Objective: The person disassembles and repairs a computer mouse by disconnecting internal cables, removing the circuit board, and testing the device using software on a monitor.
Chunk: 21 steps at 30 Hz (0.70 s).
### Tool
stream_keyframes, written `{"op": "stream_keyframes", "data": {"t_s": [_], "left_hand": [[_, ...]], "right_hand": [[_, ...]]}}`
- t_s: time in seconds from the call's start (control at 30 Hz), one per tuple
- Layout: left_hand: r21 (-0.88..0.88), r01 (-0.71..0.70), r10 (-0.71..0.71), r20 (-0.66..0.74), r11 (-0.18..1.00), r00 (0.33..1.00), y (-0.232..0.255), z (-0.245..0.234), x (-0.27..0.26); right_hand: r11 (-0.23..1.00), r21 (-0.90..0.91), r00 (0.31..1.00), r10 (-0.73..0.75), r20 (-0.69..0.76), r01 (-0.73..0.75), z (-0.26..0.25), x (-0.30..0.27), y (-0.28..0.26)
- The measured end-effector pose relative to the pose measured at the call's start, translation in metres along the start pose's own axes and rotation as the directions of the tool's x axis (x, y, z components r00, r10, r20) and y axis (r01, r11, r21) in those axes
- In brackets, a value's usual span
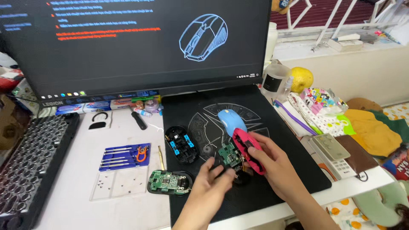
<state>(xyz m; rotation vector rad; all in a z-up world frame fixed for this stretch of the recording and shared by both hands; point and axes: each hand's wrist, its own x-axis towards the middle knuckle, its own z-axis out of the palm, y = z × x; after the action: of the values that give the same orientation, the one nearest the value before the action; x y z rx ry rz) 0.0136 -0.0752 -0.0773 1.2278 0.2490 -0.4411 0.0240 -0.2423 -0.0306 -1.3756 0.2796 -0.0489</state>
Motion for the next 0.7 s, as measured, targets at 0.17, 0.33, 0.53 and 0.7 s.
{"op": "stream_keyframes", "data": {"t_s": [0.17,0.33,0.53,0.7], "left_hand": [[0.003,-0.107,0.107,0.032,0.994,0.994,0.012,0.016,-0.01],[0.01,-0.216,0.215,0.06,0.976,0.975,0.005,0.02,-0.015],[0.109,-0.215,0.208,0.067,0.971,0.976,0.025,0.021,-0.034],[0.054,-0.222,0.218,0.069,0.974,0.974,0.016,0.014,-0.028]], "right_hand": [[0.949,0.257,0.98,0.197,-0.042,-0.179,0.002,-0.005,-0.011],[0.919,0.332,0.972,0.234,-0.031,-0.211,0.006,-0.011,-0.017],[0.941,0.226,0.963,0.266,-0.042,-0.25,0.02,-0.032,-0.046],[0.952,0.186,0.967,0.252,-0.037,-0.241,0.019,-0.032,-0.042]]}}
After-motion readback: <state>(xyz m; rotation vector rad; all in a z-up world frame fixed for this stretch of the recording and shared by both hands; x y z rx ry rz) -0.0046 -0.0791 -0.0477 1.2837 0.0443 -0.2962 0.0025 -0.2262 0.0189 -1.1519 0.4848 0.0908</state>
